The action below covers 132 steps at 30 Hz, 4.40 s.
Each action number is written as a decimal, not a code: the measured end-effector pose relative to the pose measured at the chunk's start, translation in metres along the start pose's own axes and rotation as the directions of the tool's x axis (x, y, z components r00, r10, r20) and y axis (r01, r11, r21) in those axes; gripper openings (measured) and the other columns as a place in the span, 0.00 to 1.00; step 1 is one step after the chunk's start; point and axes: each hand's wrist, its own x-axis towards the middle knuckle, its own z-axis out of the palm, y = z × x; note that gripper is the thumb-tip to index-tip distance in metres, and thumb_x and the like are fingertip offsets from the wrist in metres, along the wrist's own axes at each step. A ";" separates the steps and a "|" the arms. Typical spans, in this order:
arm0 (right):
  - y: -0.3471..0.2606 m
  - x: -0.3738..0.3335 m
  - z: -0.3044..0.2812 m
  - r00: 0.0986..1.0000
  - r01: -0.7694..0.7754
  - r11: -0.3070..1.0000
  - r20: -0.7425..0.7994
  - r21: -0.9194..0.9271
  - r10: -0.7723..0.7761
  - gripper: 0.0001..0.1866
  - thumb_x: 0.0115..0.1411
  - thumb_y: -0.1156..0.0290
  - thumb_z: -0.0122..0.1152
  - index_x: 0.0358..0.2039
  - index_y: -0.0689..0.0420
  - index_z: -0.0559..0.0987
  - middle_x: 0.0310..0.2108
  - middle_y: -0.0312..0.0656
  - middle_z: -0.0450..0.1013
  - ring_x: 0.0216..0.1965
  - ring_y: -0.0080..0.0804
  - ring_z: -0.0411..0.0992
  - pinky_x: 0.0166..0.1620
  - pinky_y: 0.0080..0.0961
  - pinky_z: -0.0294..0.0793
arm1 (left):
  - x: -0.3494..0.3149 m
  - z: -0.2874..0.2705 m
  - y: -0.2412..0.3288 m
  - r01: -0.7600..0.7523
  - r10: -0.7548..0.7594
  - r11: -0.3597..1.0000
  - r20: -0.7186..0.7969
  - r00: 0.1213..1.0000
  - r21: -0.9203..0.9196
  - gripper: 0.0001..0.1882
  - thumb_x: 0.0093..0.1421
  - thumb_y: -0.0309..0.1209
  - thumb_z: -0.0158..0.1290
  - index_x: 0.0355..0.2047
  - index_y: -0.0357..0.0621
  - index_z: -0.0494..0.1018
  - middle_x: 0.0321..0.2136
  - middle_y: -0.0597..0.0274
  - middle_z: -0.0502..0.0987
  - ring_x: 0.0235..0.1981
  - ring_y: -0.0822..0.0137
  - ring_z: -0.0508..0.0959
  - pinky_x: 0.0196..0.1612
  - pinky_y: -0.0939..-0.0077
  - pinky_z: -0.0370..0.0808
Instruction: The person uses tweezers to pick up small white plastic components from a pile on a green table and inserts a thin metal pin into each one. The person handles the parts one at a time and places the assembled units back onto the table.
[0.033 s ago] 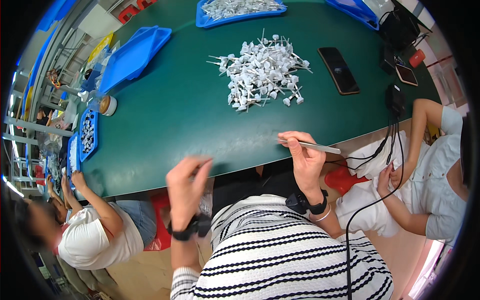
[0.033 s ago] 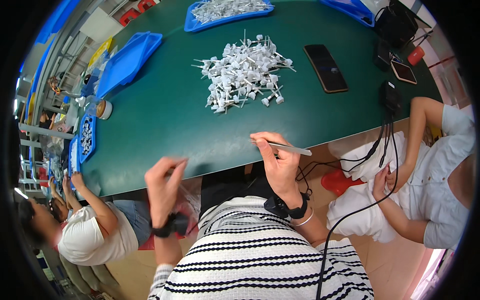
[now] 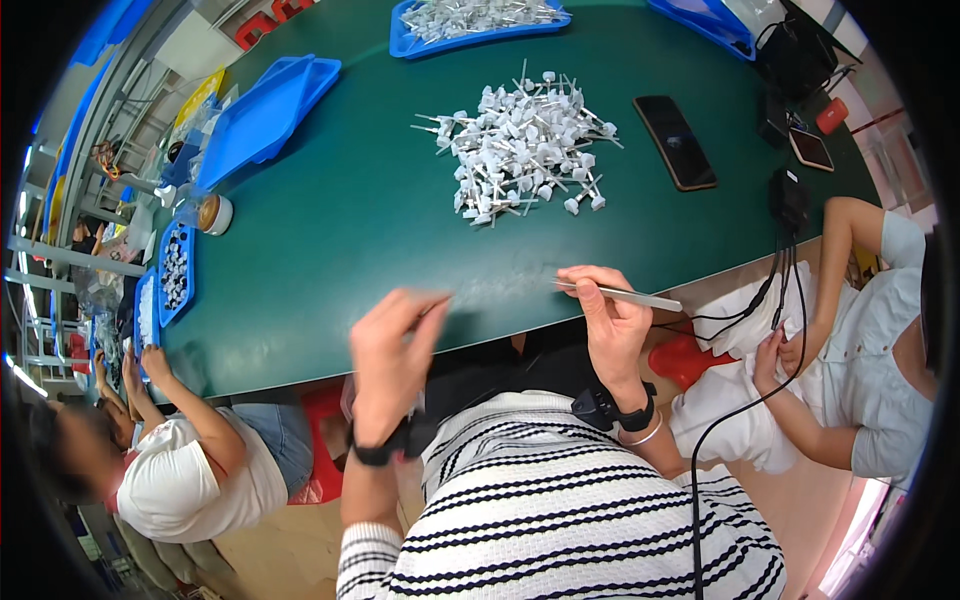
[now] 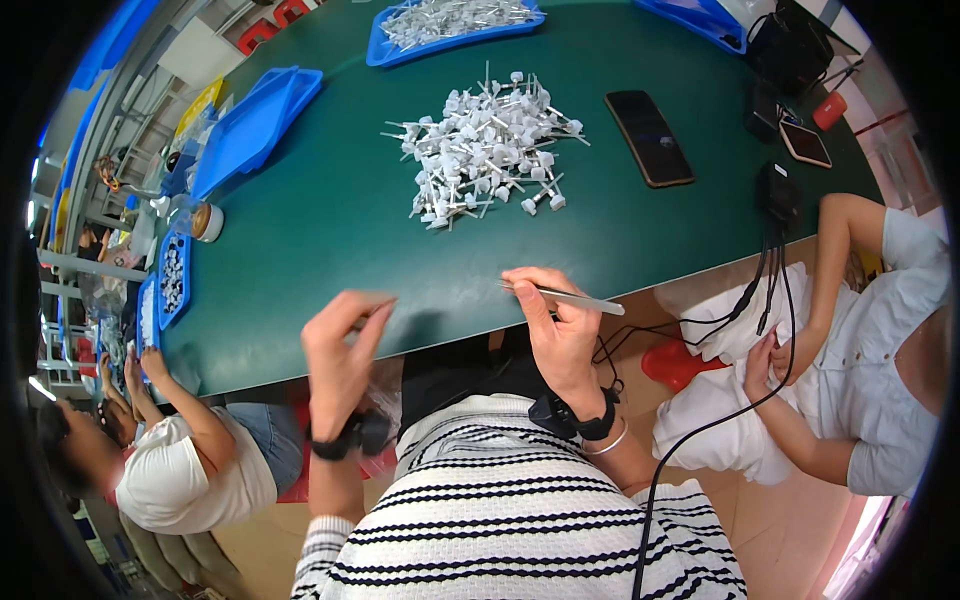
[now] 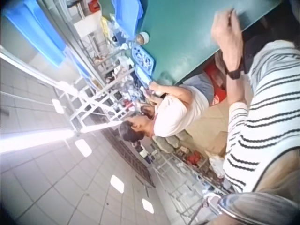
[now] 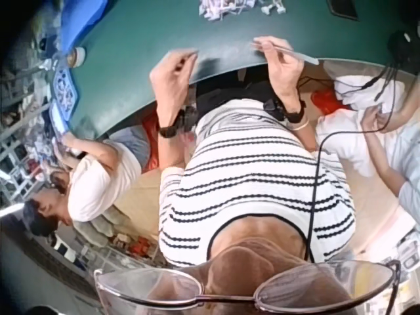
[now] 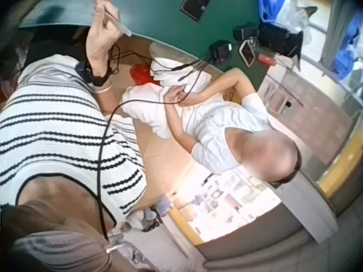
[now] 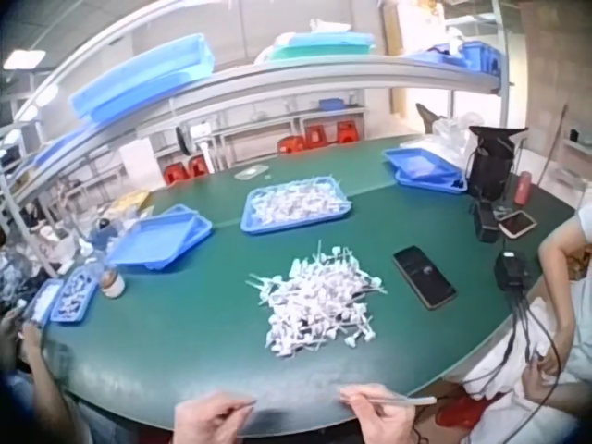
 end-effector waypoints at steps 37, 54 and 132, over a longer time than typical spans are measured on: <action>-0.019 0.000 0.035 0.998 0.041 0.990 -0.059 0.137 -0.034 0.08 0.66 0.72 0.59 0.39 0.65 0.80 0.37 0.44 0.80 0.39 0.30 0.78 0.43 0.23 0.77 | 0.009 0.070 -0.019 0.471 -0.191 0.394 0.431 0.882 -0.789 0.15 0.63 0.20 0.56 0.50 0.35 0.73 0.42 0.56 0.82 0.43 0.72 0.81 0.43 0.80 0.77; -0.037 0.006 0.026 0.984 0.180 0.984 -0.001 -0.008 -0.180 0.11 0.67 0.70 0.58 0.38 0.67 0.80 0.38 0.49 0.80 0.39 0.32 0.78 0.43 0.26 0.77 | 0.004 0.080 -0.027 0.279 -0.214 0.643 0.182 0.960 -0.714 0.07 0.59 0.19 0.60 0.39 0.36 0.79 0.39 0.61 0.80 0.30 0.77 0.78 0.34 0.85 0.76; -0.016 0.011 0.033 0.986 0.146 0.970 -0.045 -0.195 -0.158 0.06 0.62 0.75 0.62 0.33 0.66 0.81 0.30 0.43 0.80 0.26 0.30 0.78 0.29 0.22 0.76 | -0.008 0.090 -0.019 0.283 -0.224 0.659 0.178 0.958 -0.697 0.13 0.60 0.21 0.59 0.46 0.34 0.79 0.46 0.56 0.78 0.42 0.72 0.79 0.43 0.82 0.77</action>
